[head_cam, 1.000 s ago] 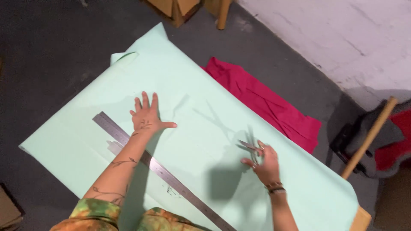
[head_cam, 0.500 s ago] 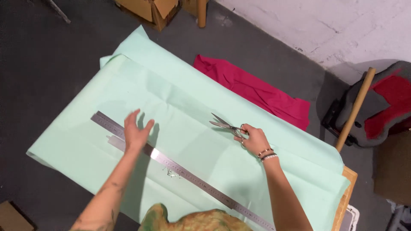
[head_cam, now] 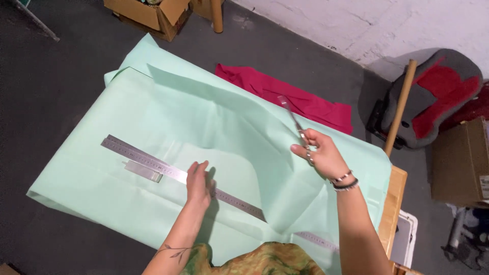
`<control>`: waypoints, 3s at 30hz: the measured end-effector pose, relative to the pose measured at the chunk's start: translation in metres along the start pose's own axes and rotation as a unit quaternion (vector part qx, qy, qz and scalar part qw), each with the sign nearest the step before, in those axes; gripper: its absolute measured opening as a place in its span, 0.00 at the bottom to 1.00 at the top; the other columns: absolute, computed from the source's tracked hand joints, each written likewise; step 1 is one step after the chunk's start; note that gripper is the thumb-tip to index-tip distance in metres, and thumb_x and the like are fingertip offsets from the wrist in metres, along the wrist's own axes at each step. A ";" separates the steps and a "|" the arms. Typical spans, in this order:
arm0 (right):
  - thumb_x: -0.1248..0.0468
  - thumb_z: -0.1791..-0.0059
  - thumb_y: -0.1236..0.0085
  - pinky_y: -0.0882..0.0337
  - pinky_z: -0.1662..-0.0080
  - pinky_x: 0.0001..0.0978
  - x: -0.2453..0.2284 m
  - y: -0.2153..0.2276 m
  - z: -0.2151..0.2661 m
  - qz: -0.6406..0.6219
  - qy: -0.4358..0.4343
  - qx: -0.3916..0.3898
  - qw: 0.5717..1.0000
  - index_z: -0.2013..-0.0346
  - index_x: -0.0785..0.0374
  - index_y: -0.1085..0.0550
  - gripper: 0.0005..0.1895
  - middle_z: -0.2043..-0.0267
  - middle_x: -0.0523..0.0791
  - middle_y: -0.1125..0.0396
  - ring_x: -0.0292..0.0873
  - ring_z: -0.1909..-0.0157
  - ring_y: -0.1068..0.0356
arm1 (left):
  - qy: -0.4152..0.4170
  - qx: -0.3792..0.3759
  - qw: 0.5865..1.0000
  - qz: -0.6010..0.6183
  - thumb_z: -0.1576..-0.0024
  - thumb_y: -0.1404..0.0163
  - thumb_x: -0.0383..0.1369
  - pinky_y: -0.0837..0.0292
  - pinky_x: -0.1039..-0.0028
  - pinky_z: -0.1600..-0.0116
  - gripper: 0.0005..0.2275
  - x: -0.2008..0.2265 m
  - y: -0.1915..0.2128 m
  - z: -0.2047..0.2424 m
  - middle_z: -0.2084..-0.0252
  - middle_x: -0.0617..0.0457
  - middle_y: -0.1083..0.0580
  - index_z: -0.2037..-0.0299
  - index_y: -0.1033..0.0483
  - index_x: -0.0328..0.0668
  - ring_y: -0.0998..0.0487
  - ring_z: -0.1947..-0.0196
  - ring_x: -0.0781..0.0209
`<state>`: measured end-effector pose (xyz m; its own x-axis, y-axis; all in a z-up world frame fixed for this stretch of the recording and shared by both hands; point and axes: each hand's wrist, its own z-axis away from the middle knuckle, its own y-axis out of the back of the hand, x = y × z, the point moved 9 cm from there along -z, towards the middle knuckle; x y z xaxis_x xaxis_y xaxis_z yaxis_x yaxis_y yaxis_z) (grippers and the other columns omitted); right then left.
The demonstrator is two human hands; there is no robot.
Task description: The person uses shears to cut a large piece of light green fabric on a wooden table. They follow a straight line marked by a metal ruler, cutting the fabric into long strips and then trimming the edges of the cut pieces.
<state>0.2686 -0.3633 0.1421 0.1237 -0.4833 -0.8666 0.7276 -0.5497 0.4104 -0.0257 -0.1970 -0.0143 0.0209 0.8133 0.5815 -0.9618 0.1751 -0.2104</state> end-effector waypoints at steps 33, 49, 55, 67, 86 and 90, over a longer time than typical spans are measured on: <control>0.67 0.58 0.29 0.25 0.61 0.27 0.217 0.013 0.287 -0.373 -0.099 0.273 0.881 0.56 0.57 0.38 0.26 0.69 0.36 0.39 0.34 0.67 0.31 | 0.119 -0.314 0.920 -0.204 0.41 0.41 0.39 0.19 0.54 0.54 0.23 -0.143 -0.061 0.098 0.54 0.36 0.20 0.39 0.29 0.33 0.16 0.60 0.46; 0.67 0.58 0.24 0.29 0.46 0.31 0.426 -0.098 0.375 -0.212 -0.197 0.273 0.918 0.62 0.61 0.33 0.22 0.65 0.39 0.38 0.34 0.58 0.36 | 0.070 -0.215 0.888 -0.401 0.49 0.32 0.38 0.22 0.61 0.45 0.32 -0.262 0.130 0.163 0.50 0.43 0.19 0.35 0.28 0.34 0.17 0.52 0.51; 0.58 0.56 0.24 0.30 0.59 0.27 0.378 -0.109 0.443 -0.149 -0.233 0.292 0.915 0.71 0.58 0.36 0.23 0.73 0.40 0.36 0.36 0.67 0.32 | 0.201 -0.149 0.947 -0.202 0.51 0.31 0.31 0.27 0.58 0.39 0.30 -0.331 0.193 0.179 0.52 0.47 0.26 0.40 0.29 0.27 0.24 0.50 0.52; 0.48 0.69 0.25 0.34 0.57 0.32 0.356 -0.249 0.589 0.055 -0.260 0.101 0.959 0.75 0.48 0.21 0.16 0.73 0.39 0.28 0.40 0.62 0.31 | 0.303 -0.111 0.944 -0.066 0.48 0.39 0.28 0.22 0.64 0.40 0.14 -0.424 0.211 0.185 0.57 0.48 0.23 0.55 0.28 0.38 0.21 0.54 0.55; 0.30 0.58 0.38 0.29 0.57 0.37 0.331 -0.342 0.552 -0.137 -0.225 0.047 0.964 0.70 0.54 0.25 0.30 0.74 0.43 0.27 0.45 0.65 0.27 | 0.156 -0.137 0.975 -0.082 0.50 0.32 0.25 0.21 0.59 0.44 0.16 -0.377 0.211 0.164 0.64 0.41 0.23 0.61 0.27 0.23 0.16 0.55 0.41; 0.27 0.58 0.41 0.30 0.61 0.39 0.341 -0.356 0.571 -0.133 -0.243 0.014 0.961 0.69 0.56 0.24 0.34 0.76 0.46 0.28 0.47 0.67 0.28 | 0.115 -0.117 0.979 -0.119 0.50 0.32 0.27 0.15 0.69 0.51 0.13 -0.346 0.203 0.173 0.71 0.50 0.25 0.62 0.24 0.29 0.15 0.65 0.57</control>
<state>-0.3333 -0.7220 -0.1376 -0.3983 -0.5803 -0.7103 0.6701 -0.7130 0.2067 -0.2753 -0.5392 -0.1224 0.3241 0.8327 0.4490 -0.8334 0.4759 -0.2809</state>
